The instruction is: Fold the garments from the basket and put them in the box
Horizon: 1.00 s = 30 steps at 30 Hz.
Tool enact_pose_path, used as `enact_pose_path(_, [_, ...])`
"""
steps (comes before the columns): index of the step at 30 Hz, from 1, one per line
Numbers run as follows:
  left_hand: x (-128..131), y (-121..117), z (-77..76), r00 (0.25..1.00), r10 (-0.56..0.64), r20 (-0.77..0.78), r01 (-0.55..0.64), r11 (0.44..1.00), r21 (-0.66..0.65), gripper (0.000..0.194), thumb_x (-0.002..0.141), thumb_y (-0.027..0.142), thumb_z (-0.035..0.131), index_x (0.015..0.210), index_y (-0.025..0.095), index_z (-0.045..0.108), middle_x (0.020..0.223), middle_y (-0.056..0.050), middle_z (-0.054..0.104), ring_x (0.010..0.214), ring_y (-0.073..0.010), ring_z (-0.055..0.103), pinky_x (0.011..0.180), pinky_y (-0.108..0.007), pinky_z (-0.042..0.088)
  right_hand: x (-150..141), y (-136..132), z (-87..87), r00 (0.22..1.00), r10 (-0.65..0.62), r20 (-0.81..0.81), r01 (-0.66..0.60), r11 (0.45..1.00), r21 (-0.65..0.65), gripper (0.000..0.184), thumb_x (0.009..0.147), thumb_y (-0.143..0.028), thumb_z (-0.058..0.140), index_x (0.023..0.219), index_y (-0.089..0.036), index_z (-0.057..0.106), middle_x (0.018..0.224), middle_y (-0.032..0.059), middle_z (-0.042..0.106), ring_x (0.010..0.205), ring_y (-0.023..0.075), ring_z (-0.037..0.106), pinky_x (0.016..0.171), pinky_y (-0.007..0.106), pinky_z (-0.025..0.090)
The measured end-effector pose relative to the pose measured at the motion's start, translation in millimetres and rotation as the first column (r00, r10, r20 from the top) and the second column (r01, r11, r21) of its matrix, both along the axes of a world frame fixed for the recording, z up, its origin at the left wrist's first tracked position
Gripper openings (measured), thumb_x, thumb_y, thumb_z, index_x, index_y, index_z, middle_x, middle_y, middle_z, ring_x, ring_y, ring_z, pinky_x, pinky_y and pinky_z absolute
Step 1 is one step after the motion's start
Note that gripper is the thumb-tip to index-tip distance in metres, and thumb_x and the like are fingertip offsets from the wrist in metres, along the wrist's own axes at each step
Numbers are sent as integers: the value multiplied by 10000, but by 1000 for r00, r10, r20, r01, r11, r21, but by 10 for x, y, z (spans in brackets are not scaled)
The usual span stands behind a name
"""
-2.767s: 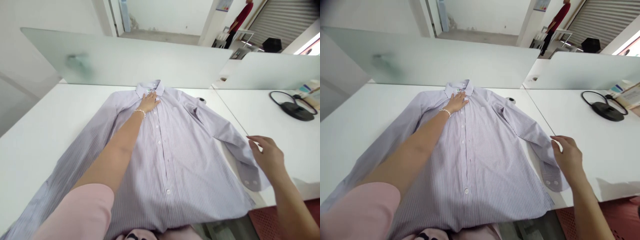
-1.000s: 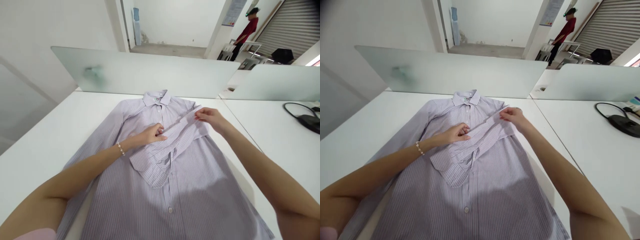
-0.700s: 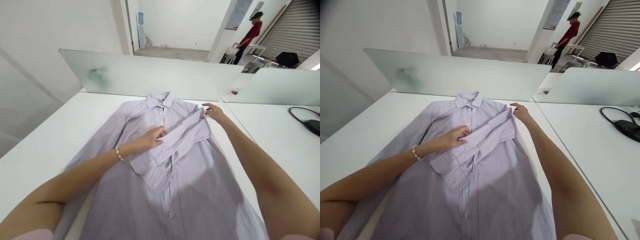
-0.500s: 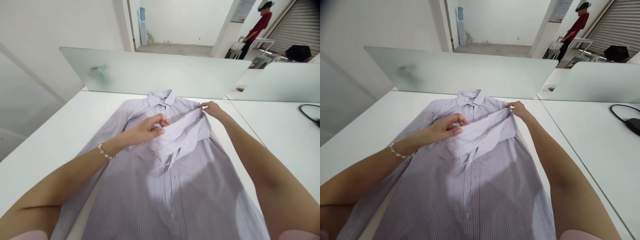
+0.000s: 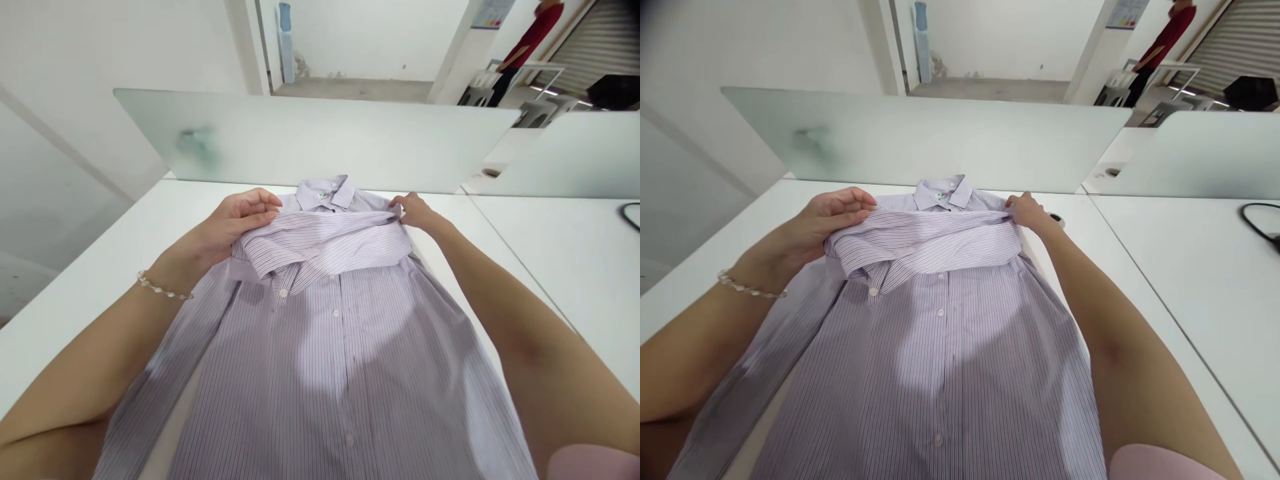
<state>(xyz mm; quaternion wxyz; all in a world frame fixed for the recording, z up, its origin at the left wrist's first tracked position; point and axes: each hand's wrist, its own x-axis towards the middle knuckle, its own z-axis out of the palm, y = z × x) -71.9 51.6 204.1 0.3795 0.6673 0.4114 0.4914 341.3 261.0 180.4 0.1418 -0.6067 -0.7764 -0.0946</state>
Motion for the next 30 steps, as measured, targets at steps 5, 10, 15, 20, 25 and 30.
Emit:
enact_pose_path(5, [-13, -40, -32, 999, -27, -30, 27, 1000, -6, 270, 817, 376, 739, 1014, 218, 642, 903, -19, 668, 744, -122, 632, 628, -218, 507, -40, -61, -25, 990, -21, -142, 24, 1000, 14, 356, 841, -176, 582, 1165, -217, 725, 1261, 154, 514, 1103, 311, 582, 1034, 533, 434])
enact_pose_path(10, [-38, 9, -43, 978, 5, -207, 4, 999, 41, 342, 836, 480, 699, 1043, 214, 638, 1029, -52, 676, 846, -155, 650, 689, -246, 520, -39, 35, 158, 934, -10, -357, 44, 995, 87, 314, 868, -184, 492, 1075, -149, 726, 1188, 160, 582, 1134, 307, 565, 1071, 520, 414])
enact_pose_path(15, [-114, 108, -88, 912, 98, -398, -47, 989, 137, 488, 745, 560, 754, 1065, 210, 637, 1140, -75, 656, 1050, -225, 637, 811, -288, 520, -57, 18, 380, 764, 9, -645, -4, 1000, 9, 232, 859, -201, 495, 1002, -202, 677, 949, 78, 655, 929, 211, 626, 884, 391, 525])
enact_pose_path(20, [-250, 246, -116, 815, 169, -554, -107, 984, 143, 405, 779, 586, 680, 889, 198, 633, 916, -29, 663, 863, -199, 612, 725, -276, 467, -78, -163, 572, 491, 38, -871, -173, 983, -54, 212, 865, -138, 519, 1039, -186, 630, 908, 42, 637, 850, 129, 587, 839, 310, 485])
enact_pose_path(25, [-484, 622, -134, 818, 242, -522, -151, 966, 211, 436, 832, 550, 570, 618, 199, 425, 610, 16, 389, 592, -121, 363, 563, -263, 295, 0, -199, 724, 642, 3, -767, -59, 997, -45, 172, 904, -92, 546, 1035, -87, 659, 860, 40, 613, 796, 85, 478, 864, 288, 416])
enact_pose_path(30, [-441, 1122, -215, 893, 238, -382, -198, 970, 142, 325, 836, 486, 526, 698, 200, 460, 637, 12, 420, 637, -134, 378, 581, -252, 310, 86, -97, 785, 761, -129, -636, 152, 988, -18, 195, 862, -67, 607, 1020, -27, 715, 864, 76, 619, 765, 104, 441, 829, 331, 388])
